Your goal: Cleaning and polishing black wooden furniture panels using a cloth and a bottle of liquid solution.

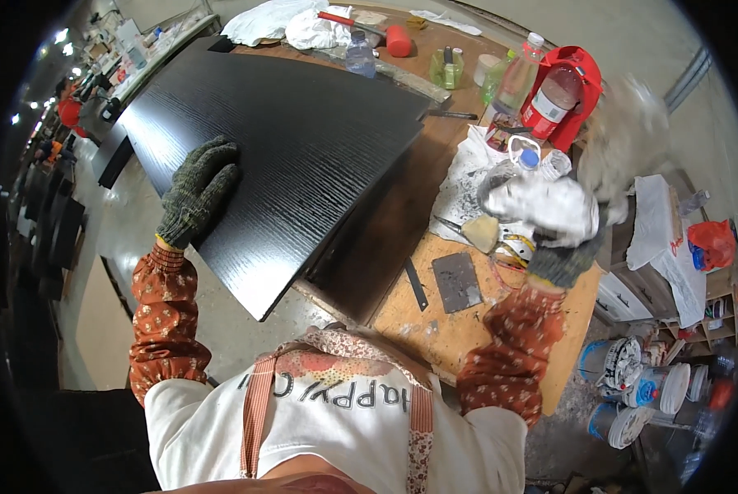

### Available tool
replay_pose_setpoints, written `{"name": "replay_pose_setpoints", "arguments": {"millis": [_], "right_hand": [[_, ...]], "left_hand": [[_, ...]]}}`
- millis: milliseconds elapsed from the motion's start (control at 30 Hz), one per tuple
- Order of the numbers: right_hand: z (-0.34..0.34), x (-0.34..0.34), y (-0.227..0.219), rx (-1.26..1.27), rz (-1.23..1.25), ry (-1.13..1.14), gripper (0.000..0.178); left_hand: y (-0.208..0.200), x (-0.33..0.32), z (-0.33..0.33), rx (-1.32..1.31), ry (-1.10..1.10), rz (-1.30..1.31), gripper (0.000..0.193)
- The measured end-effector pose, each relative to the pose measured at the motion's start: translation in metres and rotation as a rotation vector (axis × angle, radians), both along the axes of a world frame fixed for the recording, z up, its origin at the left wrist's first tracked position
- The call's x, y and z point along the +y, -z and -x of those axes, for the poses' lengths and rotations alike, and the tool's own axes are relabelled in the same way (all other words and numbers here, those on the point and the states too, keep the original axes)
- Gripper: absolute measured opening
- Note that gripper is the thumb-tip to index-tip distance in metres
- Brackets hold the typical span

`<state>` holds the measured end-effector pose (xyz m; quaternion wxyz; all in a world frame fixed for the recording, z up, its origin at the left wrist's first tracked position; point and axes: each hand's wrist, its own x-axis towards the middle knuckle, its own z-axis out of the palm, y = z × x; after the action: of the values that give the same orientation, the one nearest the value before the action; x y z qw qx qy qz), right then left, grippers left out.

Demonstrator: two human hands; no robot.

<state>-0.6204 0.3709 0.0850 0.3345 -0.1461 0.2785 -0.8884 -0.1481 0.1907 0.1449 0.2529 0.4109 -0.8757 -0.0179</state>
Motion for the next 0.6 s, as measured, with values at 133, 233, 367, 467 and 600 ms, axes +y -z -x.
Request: {"name": "replay_pose_setpoints", "arguments": {"millis": [133, 233, 367, 467, 600], "right_hand": [[0.014, -0.067, -0.031, 0.749, -0.077, 0.399, 0.046], [0.018, -0.103, -0.052, 1.442, -0.563, 0.539, 0.053], [0.005, -0.187, -0.026, 1.652, -0.914, 0.497, 0.056], [-0.013, -0.221, -0.020, 1.838, -0.916, 0.177, 0.056], [0.021, -0.272, 0.032, 2.106, -0.766, 0.026, 0.054]], "left_hand": [[0.009, -0.002, -0.012, 0.083, -0.012, -0.017, 0.034], [0.010, -0.005, -0.009, 0.112, -0.008, -0.056, 0.033], [0.008, -0.006, -0.011, 0.197, -0.017, -0.095, 0.033], [0.012, -0.010, -0.015, 0.277, -0.069, -0.167, 0.033], [0.015, -0.018, -0.018, 0.352, -0.058, -0.206, 0.033]]}}
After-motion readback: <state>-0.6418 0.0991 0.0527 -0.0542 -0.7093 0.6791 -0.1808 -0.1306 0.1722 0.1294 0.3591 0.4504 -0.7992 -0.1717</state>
